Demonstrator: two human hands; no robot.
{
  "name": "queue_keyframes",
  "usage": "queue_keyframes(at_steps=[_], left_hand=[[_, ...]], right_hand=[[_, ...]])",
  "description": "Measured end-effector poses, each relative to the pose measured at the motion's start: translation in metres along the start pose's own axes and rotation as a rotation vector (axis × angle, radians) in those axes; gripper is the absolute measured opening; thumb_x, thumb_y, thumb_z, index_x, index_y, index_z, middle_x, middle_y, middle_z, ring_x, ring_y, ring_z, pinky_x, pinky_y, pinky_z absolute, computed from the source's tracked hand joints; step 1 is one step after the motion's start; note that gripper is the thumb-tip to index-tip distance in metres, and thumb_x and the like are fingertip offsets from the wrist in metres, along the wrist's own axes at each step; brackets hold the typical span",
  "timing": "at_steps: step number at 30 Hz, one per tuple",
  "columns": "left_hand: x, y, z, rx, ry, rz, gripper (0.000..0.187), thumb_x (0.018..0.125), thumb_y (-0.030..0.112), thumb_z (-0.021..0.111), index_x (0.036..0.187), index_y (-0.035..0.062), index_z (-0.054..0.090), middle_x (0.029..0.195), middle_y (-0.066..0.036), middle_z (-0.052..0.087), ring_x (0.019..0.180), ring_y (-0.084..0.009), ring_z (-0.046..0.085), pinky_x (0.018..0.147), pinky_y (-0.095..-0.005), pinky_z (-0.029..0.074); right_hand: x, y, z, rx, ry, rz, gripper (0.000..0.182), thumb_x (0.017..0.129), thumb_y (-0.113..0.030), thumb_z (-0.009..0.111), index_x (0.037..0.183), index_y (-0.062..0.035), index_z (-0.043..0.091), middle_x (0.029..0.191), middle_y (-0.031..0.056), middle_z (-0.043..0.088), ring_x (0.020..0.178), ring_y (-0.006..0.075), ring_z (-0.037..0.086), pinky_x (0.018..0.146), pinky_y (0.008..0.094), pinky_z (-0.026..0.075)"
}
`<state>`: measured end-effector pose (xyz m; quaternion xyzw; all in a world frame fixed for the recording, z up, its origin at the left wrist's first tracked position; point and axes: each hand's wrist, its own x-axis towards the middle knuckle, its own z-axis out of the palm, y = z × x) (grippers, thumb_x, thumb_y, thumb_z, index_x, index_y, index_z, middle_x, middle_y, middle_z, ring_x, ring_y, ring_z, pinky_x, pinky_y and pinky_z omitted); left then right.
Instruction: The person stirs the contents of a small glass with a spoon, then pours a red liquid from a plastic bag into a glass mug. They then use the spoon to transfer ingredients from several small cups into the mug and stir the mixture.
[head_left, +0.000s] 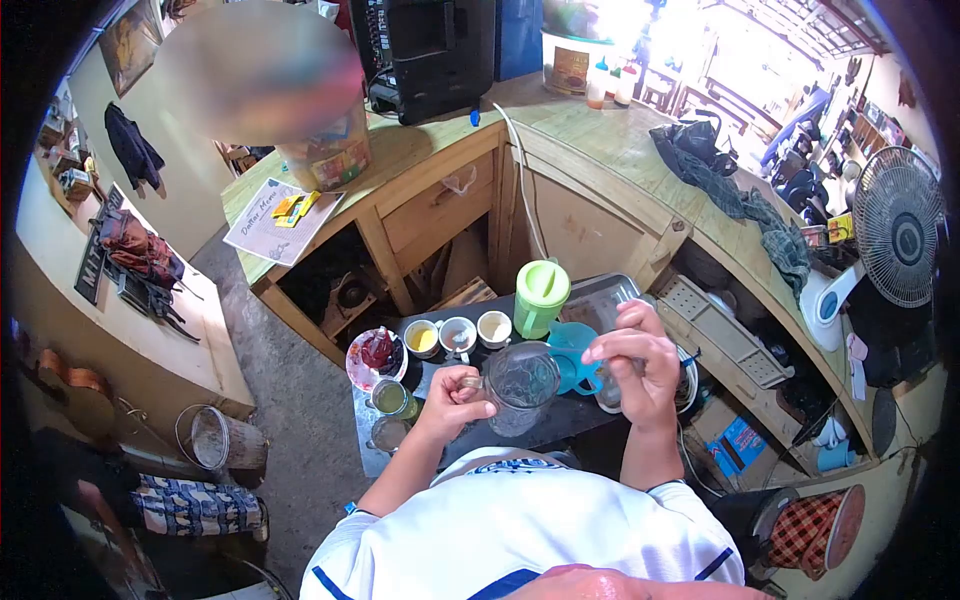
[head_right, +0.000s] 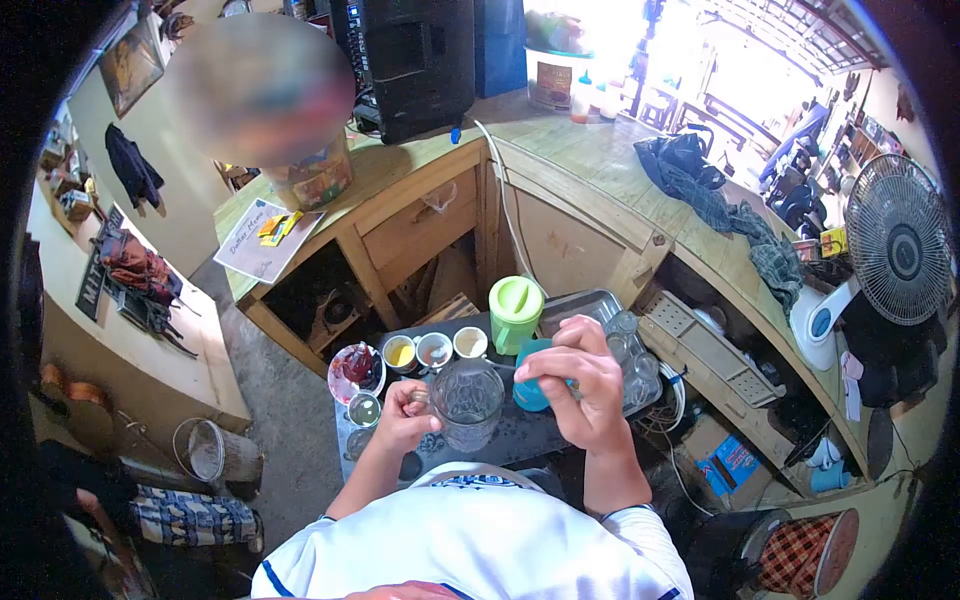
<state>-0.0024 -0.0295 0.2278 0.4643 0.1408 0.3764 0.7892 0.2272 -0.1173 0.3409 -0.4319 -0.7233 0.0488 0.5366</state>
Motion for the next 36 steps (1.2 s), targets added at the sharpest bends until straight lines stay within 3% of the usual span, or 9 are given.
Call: queue_keyframes(at_steps=[5,9,13,17,22,26,28,33,36], left_hand=[[0.0,0.009,0.005,0.056,-0.015,-0.026,0.051,0.068,-0.007,0.076,0.06,0.0152,0.03,0.058,0.009,0.036,0.053,-0.0004,0.032,0.049,-0.0193,0.027],[-0.002,0.001,-0.008,0.244,-0.002,0.027,0.05,0.067,-0.005,0.077,0.061,0.0154,0.031,0.057,0.01,0.034,0.052,-0.0007,0.034,0.049,-0.02,0.032],[-0.004,0.003,-0.011,0.378,0.036,0.063,0.052,0.067,-0.002,0.079,0.059,0.0154,0.031,0.057,0.01,0.033,0.053,-0.0007,0.032,0.049,-0.0201,0.031],[-0.002,0.007,-0.01,0.452,0.072,0.153,0.055,0.067,0.006,0.083,0.056,0.014,0.03,0.055,0.01,0.031,0.053,-0.0013,0.026,0.048,-0.0218,0.019],[-0.004,0.015,-0.005,0.606,0.079,0.176,0.053,0.064,0.006,0.084,0.055,0.0139,0.032,0.054,0.01,0.033,0.051,-0.0019,0.027,0.046,-0.0226,0.019],[-0.001,0.018,0.001,0.745,0.077,0.225,0.053,0.063,0.011,0.086,0.053,0.0107,0.033,0.051,0.007,0.032,0.048,-0.004,0.026,0.045,-0.0244,0.017],[0.001,0.016,0.0,0.816,0.023,0.253,0.052,0.064,0.013,0.085,0.051,0.0089,0.035,0.049,0.005,0.032,0.047,-0.0058,0.027,0.044,-0.0251,0.018],[0.001,0.014,-0.001,0.918,0.044,0.362,0.05,0.064,0.014,0.086,0.05,0.0076,0.038,0.047,0.002,0.033,0.044,-0.0076,0.03,0.043,-0.0253,0.021],[0.001,0.014,0.0,0.995,0.062,0.37,0.049,0.063,0.015,0.086,0.05,0.0078,0.038,0.047,0.002,0.035,0.044,-0.0079,0.032,0.042,-0.0257,0.022]], right_hand=[[-0.005,0.002,0.021,-0.036,-0.165,0.075,0.013,0.076,-0.002,0.065,0.087,-0.0091,0.067,0.077,-0.0007,0.066,0.077,0.0214,0.053,0.08,0.0363,0.04],[-0.008,-0.004,0.006,-0.07,0.11,0.05,0.011,0.079,-0.004,0.064,0.088,-0.0087,0.067,0.076,0.0015,0.064,0.077,0.0216,0.054,0.078,0.0362,0.039],[-0.01,0.005,0.04,-0.161,-0.157,0.083,0.004,0.082,-0.009,0.062,0.085,-0.0098,0.066,0.077,0.0017,0.065,0.073,0.0205,0.052,0.079,0.035,0.036],[-0.01,-0.007,0.016,-0.241,0.09,0.078,0.006,0.079,-0.006,0.064,0.084,-0.008,0.065,0.076,0.0031,0.062,0.076,0.0225,0.054,0.081,0.0373,0.036],[-0.024,0.005,0.038,-0.176,-0.135,0.132,0.007,0.085,-0.009,0.061,0.091,-0.0054,0.061,0.076,0.0037,0.064,0.078,0.0241,0.054,0.08,0.0365,0.04],[-0.035,0.003,0.027,-0.169,0.018,0.215,0.009,0.089,-0.012,0.059,0.094,-0.0036,0.059,0.083,0.0063,0.063,0.083,0.025,0.056,0.083,0.0377,0.041],[-0.039,0.006,0.044,-0.052,-0.159,0.304,0.012,0.09,-0.012,0.057,0.097,-0.0022,0.059,0.083,0.0078,0.063,0.08,0.0244,0.058,0.081,0.0379,0.042],[-0.035,0.006,0.017,0.144,0.088,0.447,0.016,0.091,-0.009,0.056,0.104,-0.0013,0.061,0.084,0.0096,0.063,0.082,0.0217,0.063,0.075,0.032,0.049],[-0.036,0.009,0.027,0.131,-0.219,0.405,0.025,0.095,-0.021,0.056,0.096,0.0016,0.067,0.095,0.0117,0.068,0.071,0.0147,0.061,0.068,0.0275,0.049]])
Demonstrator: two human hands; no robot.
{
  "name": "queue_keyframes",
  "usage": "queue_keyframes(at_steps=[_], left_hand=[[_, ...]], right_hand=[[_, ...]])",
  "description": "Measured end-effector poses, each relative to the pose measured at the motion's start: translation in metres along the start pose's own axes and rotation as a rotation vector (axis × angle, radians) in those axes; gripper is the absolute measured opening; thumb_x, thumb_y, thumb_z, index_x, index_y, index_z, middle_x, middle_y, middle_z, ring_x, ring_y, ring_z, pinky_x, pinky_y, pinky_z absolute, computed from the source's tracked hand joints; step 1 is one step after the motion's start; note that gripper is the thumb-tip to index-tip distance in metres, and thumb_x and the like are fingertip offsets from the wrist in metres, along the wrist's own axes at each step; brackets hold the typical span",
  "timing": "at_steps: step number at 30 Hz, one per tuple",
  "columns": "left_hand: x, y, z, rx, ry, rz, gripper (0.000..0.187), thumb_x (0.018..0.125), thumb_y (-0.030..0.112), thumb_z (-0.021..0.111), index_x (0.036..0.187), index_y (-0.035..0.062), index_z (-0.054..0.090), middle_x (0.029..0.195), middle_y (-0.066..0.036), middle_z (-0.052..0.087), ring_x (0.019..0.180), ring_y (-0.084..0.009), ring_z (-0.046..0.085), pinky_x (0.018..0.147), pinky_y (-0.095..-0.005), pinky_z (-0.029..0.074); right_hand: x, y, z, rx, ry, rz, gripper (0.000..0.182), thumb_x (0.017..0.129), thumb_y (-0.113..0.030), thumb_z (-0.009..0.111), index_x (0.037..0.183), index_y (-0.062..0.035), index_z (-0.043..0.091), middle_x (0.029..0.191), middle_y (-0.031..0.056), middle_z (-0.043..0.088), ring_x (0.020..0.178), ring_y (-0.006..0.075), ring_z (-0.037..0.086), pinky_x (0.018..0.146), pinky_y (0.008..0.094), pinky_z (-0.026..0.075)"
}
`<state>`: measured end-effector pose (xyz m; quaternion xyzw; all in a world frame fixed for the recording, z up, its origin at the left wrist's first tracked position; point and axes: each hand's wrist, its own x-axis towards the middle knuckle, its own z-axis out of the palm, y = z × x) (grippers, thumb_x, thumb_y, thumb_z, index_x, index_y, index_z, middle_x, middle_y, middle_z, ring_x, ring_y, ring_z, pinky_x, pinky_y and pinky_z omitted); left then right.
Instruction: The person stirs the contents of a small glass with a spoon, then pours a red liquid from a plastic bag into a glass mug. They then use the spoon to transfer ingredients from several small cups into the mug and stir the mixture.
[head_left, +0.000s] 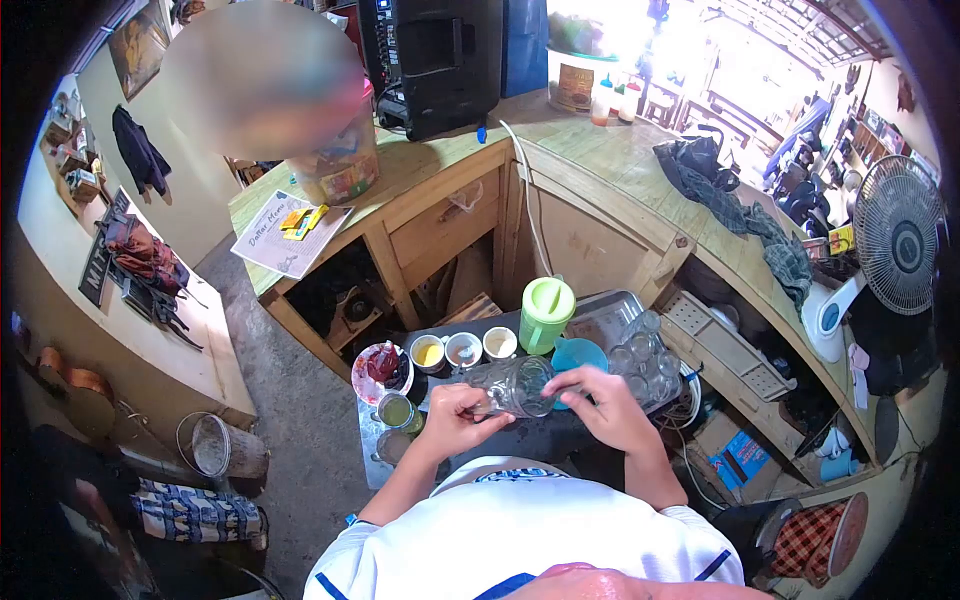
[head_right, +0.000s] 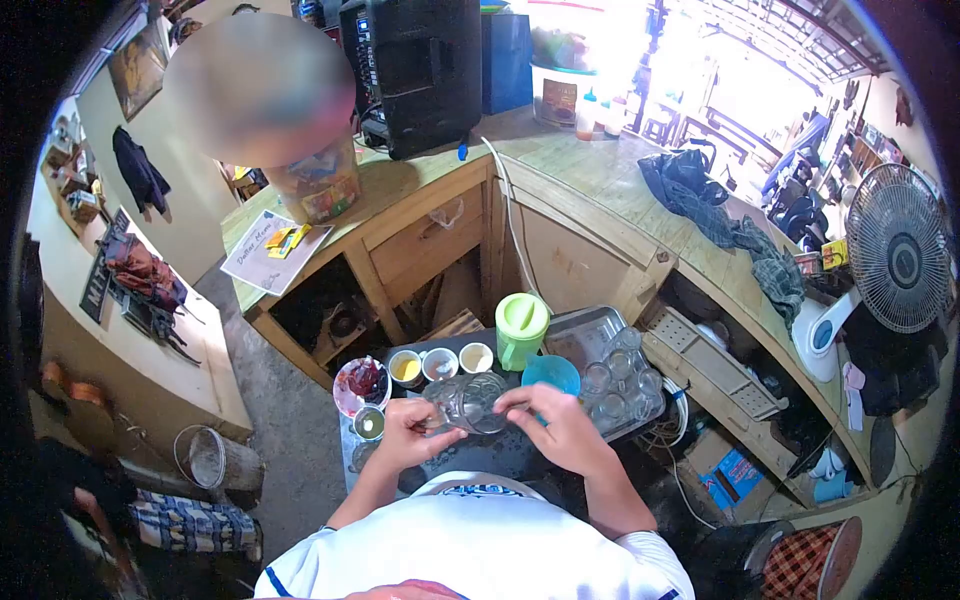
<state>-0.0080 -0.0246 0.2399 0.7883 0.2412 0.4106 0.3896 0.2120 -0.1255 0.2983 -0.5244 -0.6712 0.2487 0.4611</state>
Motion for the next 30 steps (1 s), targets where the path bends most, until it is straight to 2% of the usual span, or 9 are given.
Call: queue_keyframes(at_steps=[3,4,8,12,17,23,25,29,30], left_hand=[[0.001,-0.004,0.003,0.036,0.02,0.114,0.049,0.062,0.015,0.086,0.05,0.0074,0.039,0.046,0.001,0.037,0.043,-0.0084,0.034,0.041,-0.0253,0.023],[0.001,-0.002,0.002,0.031,0.034,0.083,0.048,0.062,0.015,0.085,0.05,0.0067,0.039,0.045,0.0,0.037,0.041,-0.0103,0.033,0.04,-0.026,0.023],[0.002,-0.002,0.004,0.005,0.084,0.054,0.047,0.062,0.014,0.085,0.049,0.0062,0.04,0.044,-0.001,0.035,0.04,-0.0121,0.033,0.04,-0.0266,0.024],[0.001,-0.006,0.001,0.012,0.08,0.063,0.047,0.062,0.014,0.085,0.049,0.0065,0.04,0.044,-0.002,0.035,0.04,-0.0118,0.034,0.04,-0.0266,0.024],[0.002,-0.003,0.004,0.032,0.083,0.064,0.045,0.062,0.015,0.085,0.049,0.0066,0.043,0.044,-0.002,0.037,0.039,-0.0131,0.036,0.041,-0.0276,0.027],[0.002,-0.009,0.006,0.1,0.137,0.144,0.036,0.062,0.016,0.085,0.05,0.0069,0.051,0.044,-0.004,0.045,0.039,-0.018,0.044,0.042,-0.0299,0.032],[0.004,-0.007,0.008,0.102,0.136,0.168,0.036,0.061,0.015,0.085,0.05,0.0069,0.051,0.044,-0.004,0.045,0.039,-0.0179,0.045,0.042,-0.0298,0.032],[0.004,-0.01,0.003,0.132,0.097,0.193,0.037,0.061,0.016,0.085,0.05,0.0066,0.051,0.044,-0.004,0.045,0.04,-0.0171,0.045,0.042,-0.0289,0.033],[0.003,-0.01,0.003,0.132,0.098,0.191,0.037,0.061,0.016,0.085,0.05,0.0066,0.051,0.044,-0.004,0.045,0.04,-0.0171,0.045,0.042,-0.0289,0.033]], right_hand=[[-0.008,0.016,-0.019,0.36,0.006,0.178,0.034,0.098,-0.027,0.052,0.098,0.0041,0.068,0.097,0.0101,0.07,0.06,0.009,0.054,0.058,0.0237,0.046],[-0.009,0.022,-0.025,0.469,0.155,0.168,0.04,0.099,-0.03,0.05,0.098,0.0057,0.068,0.096,0.0097,0.071,0.054,0.0062,0.048,0.052,0.0209,0.043],[-0.002,0.015,-0.008,0.526,-0.076,0.211,0.045,0.1,-0.033,0.047,0.102,0.0079,0.067,0.097,0.0127,0.07,0.053,0.0067,0.05,0.052,0.0205,0.044],[-0.006,0.032,-0.023,0.701,0.1,0.287,0.042,0.1,-0.028,0.045,0.104,0.0088,0.066,0.1,0.0147,0.07,0.05,0.0084,0.053,0.049,0.0212,0.045],[-0.002,0.024,0.002,0.65,0.014,0.265,0.041,0.1,-0.027,0.046,0.103,0.0088,0.066,0.097,0.018,0.07,0.045,0.0075,0.049,0.045,0.0185,0.042],[0.0,0.031,-0.017,0.719,0.142,0.352,0.032,0.097,-0.02,0.049,0.107,0.0069,0.065,0.109,0.0206,0.067,0.045,0.0063,0.049,0.043,0.0184,0.041],[0.002,0.029,0.008,0.651,-0.092,0.278,0.034,0.099,-0.024,0.047,0.11,0.0009,0.066,0.111,0.0205,0.066,0.049,0.0065,0.051,0.043,0.0194,0.041],[0.0,0.029,-0.02,0.787,0.123,0.41,0.034,0.1,-0.024,0.044,0.11,-0.0003,0.066,0.106,0.0199,0.067,0.047,0.0046,0.046,0.043,0.0177,0.037],[0.0,0.035,-0.024,0.811,0.169,0.283,0.037,0.1,-0.028,0.045,0.109,0.0013,0.066,0.101,0.019,0.069,0.044,0.0034,0.042,0.042,0.0165,0.034]])
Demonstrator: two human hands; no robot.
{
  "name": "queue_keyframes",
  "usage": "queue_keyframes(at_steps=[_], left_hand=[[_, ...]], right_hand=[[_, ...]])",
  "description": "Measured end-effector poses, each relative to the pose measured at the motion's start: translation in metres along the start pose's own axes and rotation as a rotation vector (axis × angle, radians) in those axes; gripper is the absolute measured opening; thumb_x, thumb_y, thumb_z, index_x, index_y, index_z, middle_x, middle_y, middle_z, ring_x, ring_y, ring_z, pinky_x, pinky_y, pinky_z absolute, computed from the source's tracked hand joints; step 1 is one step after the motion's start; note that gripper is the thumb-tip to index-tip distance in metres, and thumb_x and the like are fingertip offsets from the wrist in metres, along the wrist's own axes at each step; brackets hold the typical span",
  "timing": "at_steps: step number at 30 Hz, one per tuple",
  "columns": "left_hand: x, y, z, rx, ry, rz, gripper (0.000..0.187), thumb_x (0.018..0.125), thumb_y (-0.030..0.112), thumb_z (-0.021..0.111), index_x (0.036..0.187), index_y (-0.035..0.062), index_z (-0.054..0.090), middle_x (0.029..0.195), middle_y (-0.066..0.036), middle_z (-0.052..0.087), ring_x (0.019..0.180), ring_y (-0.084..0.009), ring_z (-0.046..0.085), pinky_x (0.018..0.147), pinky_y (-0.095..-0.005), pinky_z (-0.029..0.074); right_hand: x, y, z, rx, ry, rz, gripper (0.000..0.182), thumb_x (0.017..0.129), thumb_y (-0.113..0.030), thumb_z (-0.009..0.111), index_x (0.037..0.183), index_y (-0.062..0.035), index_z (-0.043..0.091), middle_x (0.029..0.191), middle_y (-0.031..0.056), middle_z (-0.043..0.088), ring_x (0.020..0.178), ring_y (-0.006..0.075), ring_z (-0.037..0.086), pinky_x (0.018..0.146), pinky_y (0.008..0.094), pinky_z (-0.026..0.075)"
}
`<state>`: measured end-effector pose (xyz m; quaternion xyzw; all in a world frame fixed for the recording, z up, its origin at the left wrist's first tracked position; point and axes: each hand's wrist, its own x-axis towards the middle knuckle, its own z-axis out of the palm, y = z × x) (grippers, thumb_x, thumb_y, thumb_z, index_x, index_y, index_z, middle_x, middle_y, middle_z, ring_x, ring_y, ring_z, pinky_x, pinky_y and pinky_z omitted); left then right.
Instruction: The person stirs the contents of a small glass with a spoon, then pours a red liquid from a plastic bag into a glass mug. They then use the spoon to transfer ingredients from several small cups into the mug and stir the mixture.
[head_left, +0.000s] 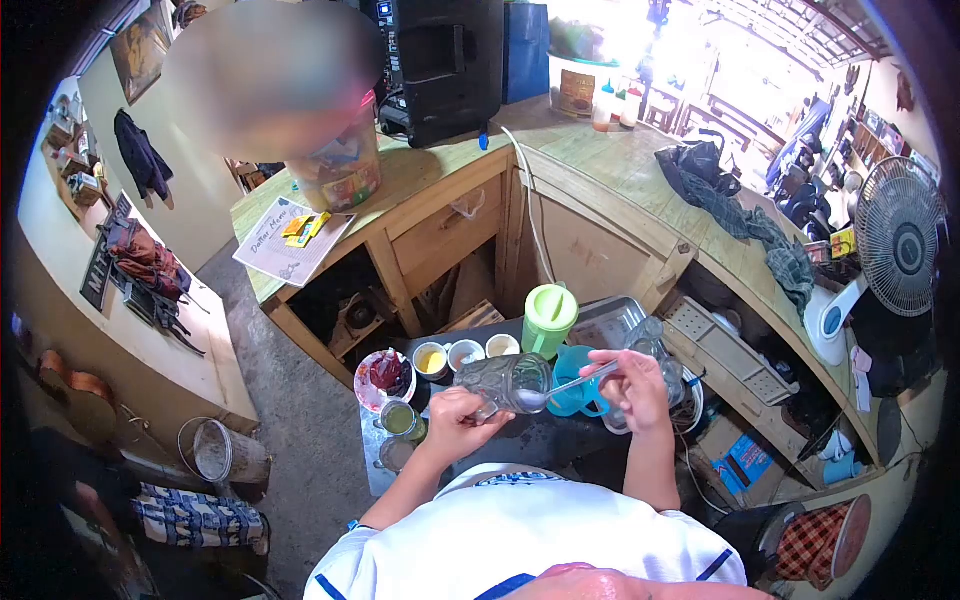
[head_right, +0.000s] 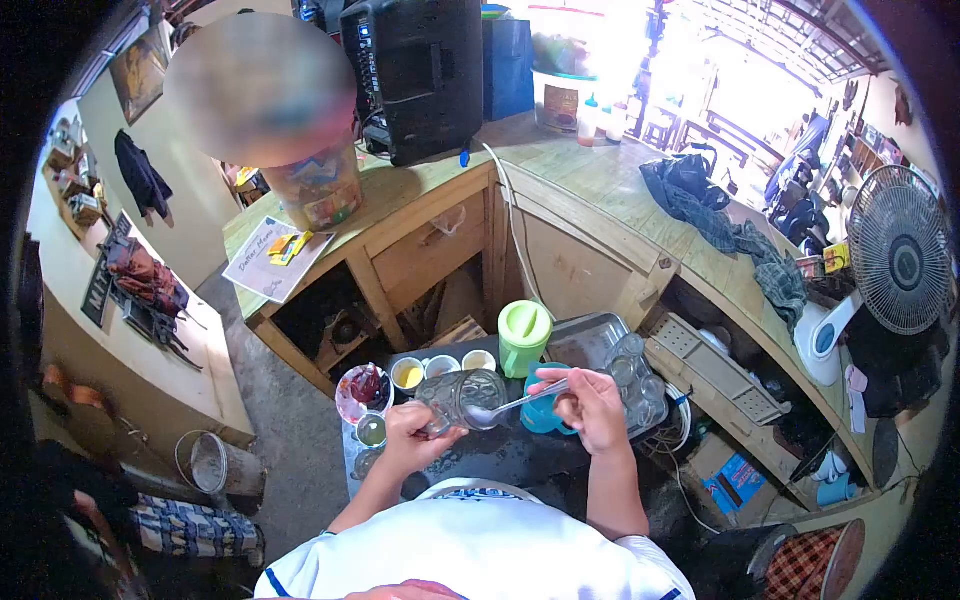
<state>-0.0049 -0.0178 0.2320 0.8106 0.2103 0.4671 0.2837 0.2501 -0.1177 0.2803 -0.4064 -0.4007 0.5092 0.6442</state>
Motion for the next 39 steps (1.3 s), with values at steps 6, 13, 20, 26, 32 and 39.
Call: queue_keyframes(at_steps=[6,13,20,26,32,39], left_hand=[[0.003,0.002,-0.002,-0.036,0.068,-0.05,0.039,0.06,0.015,0.085,0.049,0.0057,0.049,0.044,-0.005,0.044,0.039,-0.0156,0.043,0.04,-0.028,0.03],[-0.001,0.002,0.0,-0.055,0.053,-0.063,0.041,0.06,0.014,0.086,0.048,0.0058,0.047,0.044,-0.004,0.043,0.039,-0.017,0.043,0.041,-0.0286,0.03],[0.001,0.003,-0.002,-0.018,0.055,-0.03,0.04,0.06,0.015,0.086,0.049,0.0061,0.048,0.044,-0.005,0.044,0.039,-0.0176,0.045,0.041,-0.028,0.03],[0.0,-0.002,0.001,-0.048,0.044,-0.036,0.041,0.061,0.016,0.086,0.049,0.0057,0.049,0.044,-0.003,0.045,0.039,-0.014,0.044,0.04,-0.0272,0.029],[0.002,0.001,0.001,-0.09,-0.002,-0.107,0.041,0.061,0.015,0.086,0.049,0.006,0.048,0.044,-0.004,0.043,0.04,-0.0159,0.044,0.041,-0.0279,0.03],[-0.001,0.002,0.004,-0.082,0.014,-0.052,0.047,0.061,0.015,0.087,0.049,0.0063,0.043,0.045,-0.002,0.04,0.04,-0.012,0.038,0.04,-0.0266,0.026]], right_hand=[[0.001,0.008,0.019,-0.08,-0.095,0.134,0.041,0.1,-0.029,0.045,0.11,0.0058,0.064,0.097,0.0188,0.07,0.041,0.0033,0.039,0.041,0.0162,0.032],[0.001,0.009,0.031,-0.144,-0.15,0.039,0.04,0.1,-0.027,0.045,0.112,0.0071,0.063,0.098,0.0185,0.07,0.043,0.0035,0.043,0.04,0.0174,0.036],[0.006,0.006,0.031,-0.258,-0.154,0.007,0.042,0.1,-0.028,0.043,0.108,0.007,0.065,0.096,0.0168,0.07,0.046,0.0044,0.046,0.042,0.016,0.037],[0.005,0.009,0.008,-0.062,0.094,-0.13,0.041,0.1,-0.028,0.043,0.103,0.0055,0.067,0.087,0.017,0.071,0.044,0.0036,0.045,0.041,0.0159,0.036],[0.009,0.013,0.025,-0.201,-0.053,-0.054,0.038,0.101,-0.024,0.042,0.102,0.0053,0.067,0.087,0.0137,0.071,0.043,0.0038,0.044,0.041,0.0168,0.036],[0.008,0.012,0.038,-0.372,-0.131,-0.008,0.042,0.102,-0.03,0.042,0.107,0.0049,0.065,0.081,0.0131,0.071,0.042,0.002,0.043,0.04,0.0159,0.035]])
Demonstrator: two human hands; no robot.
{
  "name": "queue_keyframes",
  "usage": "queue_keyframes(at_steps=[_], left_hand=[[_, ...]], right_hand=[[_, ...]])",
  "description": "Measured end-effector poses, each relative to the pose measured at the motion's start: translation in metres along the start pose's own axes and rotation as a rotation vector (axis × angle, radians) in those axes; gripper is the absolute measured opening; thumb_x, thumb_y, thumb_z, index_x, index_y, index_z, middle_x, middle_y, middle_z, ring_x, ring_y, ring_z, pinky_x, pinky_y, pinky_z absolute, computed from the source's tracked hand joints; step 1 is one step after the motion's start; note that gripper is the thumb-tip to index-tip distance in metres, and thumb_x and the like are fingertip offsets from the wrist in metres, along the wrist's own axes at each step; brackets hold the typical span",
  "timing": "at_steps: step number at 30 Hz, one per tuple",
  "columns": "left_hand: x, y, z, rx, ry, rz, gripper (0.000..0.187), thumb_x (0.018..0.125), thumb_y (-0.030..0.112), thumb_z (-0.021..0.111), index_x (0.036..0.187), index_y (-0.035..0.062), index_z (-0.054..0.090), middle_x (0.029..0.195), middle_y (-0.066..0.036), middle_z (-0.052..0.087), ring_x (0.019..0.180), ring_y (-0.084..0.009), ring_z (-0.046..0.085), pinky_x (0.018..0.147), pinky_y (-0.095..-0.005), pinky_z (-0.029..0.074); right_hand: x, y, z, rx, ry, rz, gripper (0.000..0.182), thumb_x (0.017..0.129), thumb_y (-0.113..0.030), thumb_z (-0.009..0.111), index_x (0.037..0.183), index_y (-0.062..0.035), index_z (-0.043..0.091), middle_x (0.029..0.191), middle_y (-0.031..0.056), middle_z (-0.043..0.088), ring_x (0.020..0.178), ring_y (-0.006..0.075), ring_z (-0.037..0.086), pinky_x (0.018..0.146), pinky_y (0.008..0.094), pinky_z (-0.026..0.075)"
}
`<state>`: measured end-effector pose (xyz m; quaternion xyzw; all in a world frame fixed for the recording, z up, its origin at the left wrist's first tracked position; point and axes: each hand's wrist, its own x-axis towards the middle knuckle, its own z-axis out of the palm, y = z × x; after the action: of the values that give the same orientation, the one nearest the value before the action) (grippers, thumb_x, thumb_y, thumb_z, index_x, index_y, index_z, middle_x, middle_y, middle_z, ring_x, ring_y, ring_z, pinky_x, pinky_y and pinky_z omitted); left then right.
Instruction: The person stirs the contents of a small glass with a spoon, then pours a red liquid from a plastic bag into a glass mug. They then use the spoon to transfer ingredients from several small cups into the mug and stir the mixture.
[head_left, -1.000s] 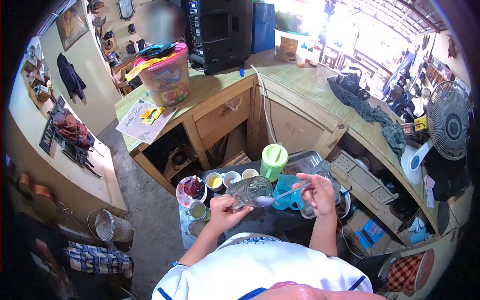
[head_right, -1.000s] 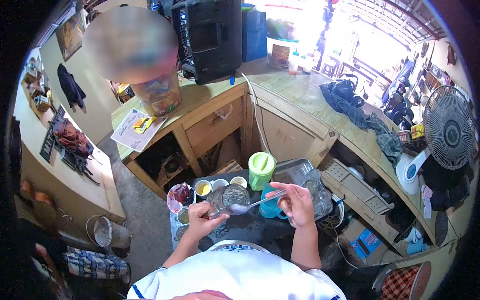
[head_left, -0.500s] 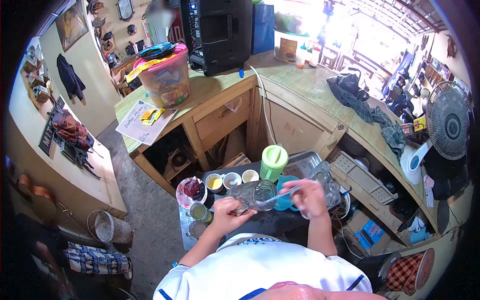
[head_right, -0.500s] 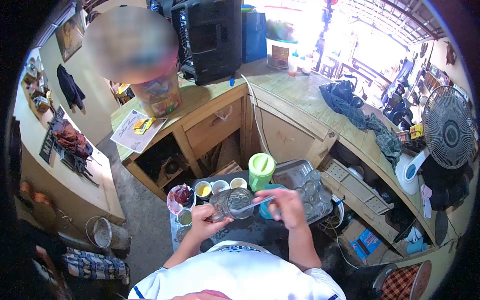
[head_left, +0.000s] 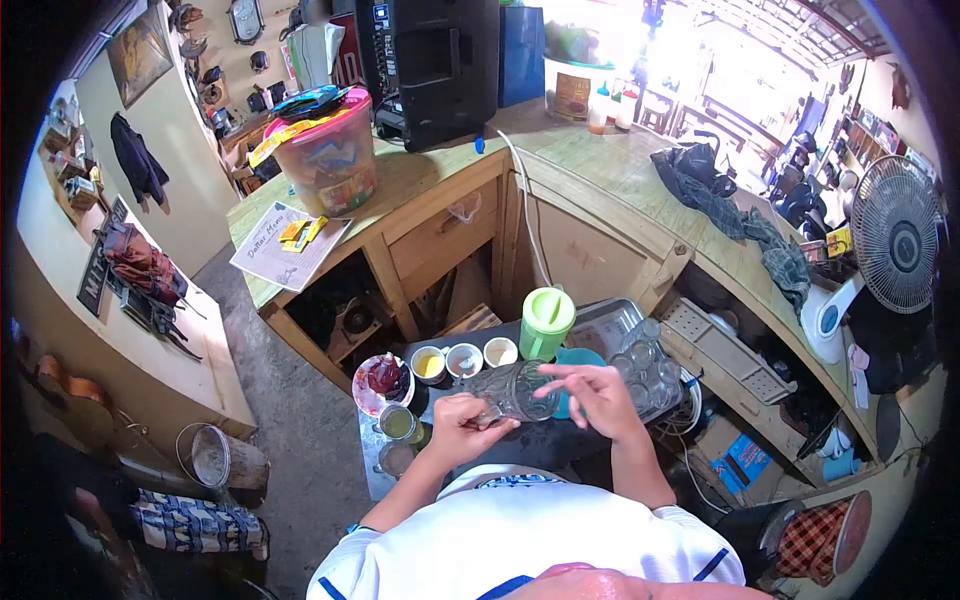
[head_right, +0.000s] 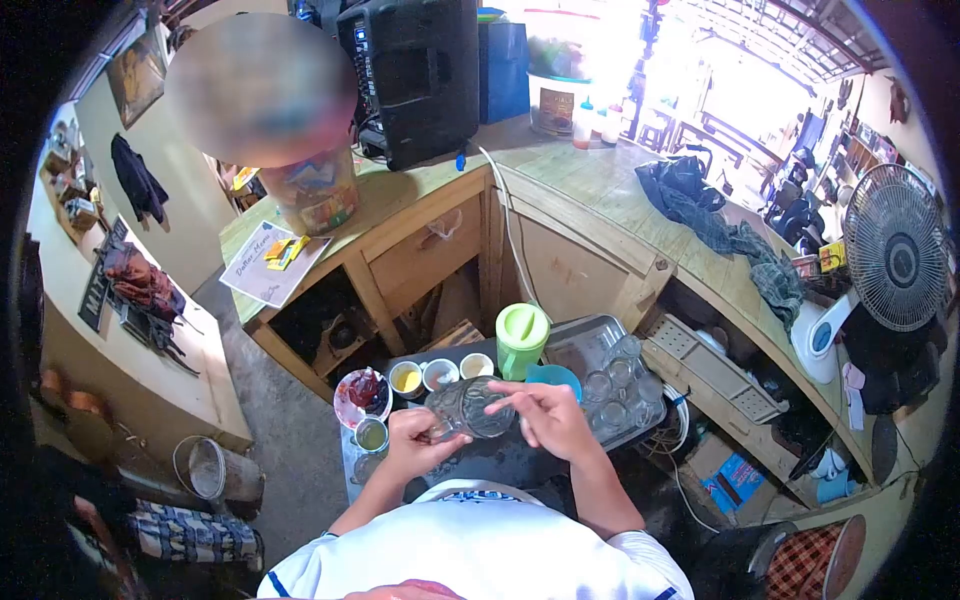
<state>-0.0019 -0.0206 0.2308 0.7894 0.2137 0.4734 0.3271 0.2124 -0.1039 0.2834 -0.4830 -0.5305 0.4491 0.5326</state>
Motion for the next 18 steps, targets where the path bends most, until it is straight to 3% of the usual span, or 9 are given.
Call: queue_keyframes(at_steps=[3,4,7,12,15,18], left_hand=[[0.0,-0.005,0.0,0.013,0.0,0.008,0.046,0.061,0.015,0.087,0.049,0.0063,0.044,0.045,-0.002,0.042,0.04,-0.0118,0.039,0.039,-0.0264,0.026],[-0.001,-0.005,-0.001,0.042,0.003,0.006,0.045,0.061,0.015,0.087,0.049,0.0063,0.045,0.045,-0.002,0.043,0.04,-0.0118,0.039,0.039,-0.0262,0.026],[0.002,-0.001,0.001,0.008,0.01,0.028,0.043,0.061,0.016,0.087,0.049,0.0064,0.046,0.045,-0.002,0.044,0.04,-0.0117,0.041,0.039,-0.0259,0.027],[0.003,0.003,-0.001,0.055,-0.034,0.013,0.041,0.062,0.016,0.085,0.049,0.0072,0.047,0.043,-0.004,0.044,0.039,-0.0175,0.046,0.042,-0.0286,0.033],[0.005,0.007,0.0,0.062,-0.05,0.056,0.039,0.063,0.016,0.083,0.049,0.0076,0.048,0.043,-0.004,0.045,0.039,-0.0187,0.047,0.042,-0.0293,0.034],[0.005,0.006,-0.001,0.071,-0.077,0.064,0.038,0.064,0.016,0.082,0.049,0.0078,0.049,0.043,-0.004,0.045,0.039,-0.0199,0.048,0.043,-0.0301,0.035]], right_hand=[[-0.007,0.0,-0.021,0.173,0.283,-0.177,0.043,0.101,-0.034,0.044,0.111,0.0016,0.064,0.084,0.0092,0.071,0.043,0.0019,0.043,0.041,0.0168,0.036],[-0.006,0.0,-0.019,0.173,0.282,-0.174,0.043,0.101,-0.034,0.044,0.111,0.0016,0.064,0.084,0.0092,0.071,0.043,0.0019,0.043,0.041,0.0168,0.036],[-0.001,-0.001,0.002,-0.028,0.013,-0.036,0.042,0.1,-0.034,0.045,0.105,0.0027,0.065,0.083,0.0109,0.071,0.044,0.0018,0.042,0.041,0.0173,0.036],[-0.006,-0.005,-0.017,0.146,0.172,-0.115,0.042,0.099,-0.036,0.047,0.105,0.0013,0.066,0.084,0.0089,0.071,0.048,0.0015,0.045,0.044,0.0173,0.036],[-0.001,-0.008,0.002,-0.106,0.031,-0.034,0.042,0.099,-0.037,0.047,0.1,-0.0007,0.067,0.079,0.0051,0.07,0.051,0.0006,0.044,0.045,0.0171,0.034],[-0.005,0.001,-0.002,-0.113,0.091,-0.121,0.043,0.1,-0.039,0.046,0.099,-0.0017,0.067,0.076,0.0031,0.068,0.053,0.0008,0.046,0.047,0.017,0.034]])
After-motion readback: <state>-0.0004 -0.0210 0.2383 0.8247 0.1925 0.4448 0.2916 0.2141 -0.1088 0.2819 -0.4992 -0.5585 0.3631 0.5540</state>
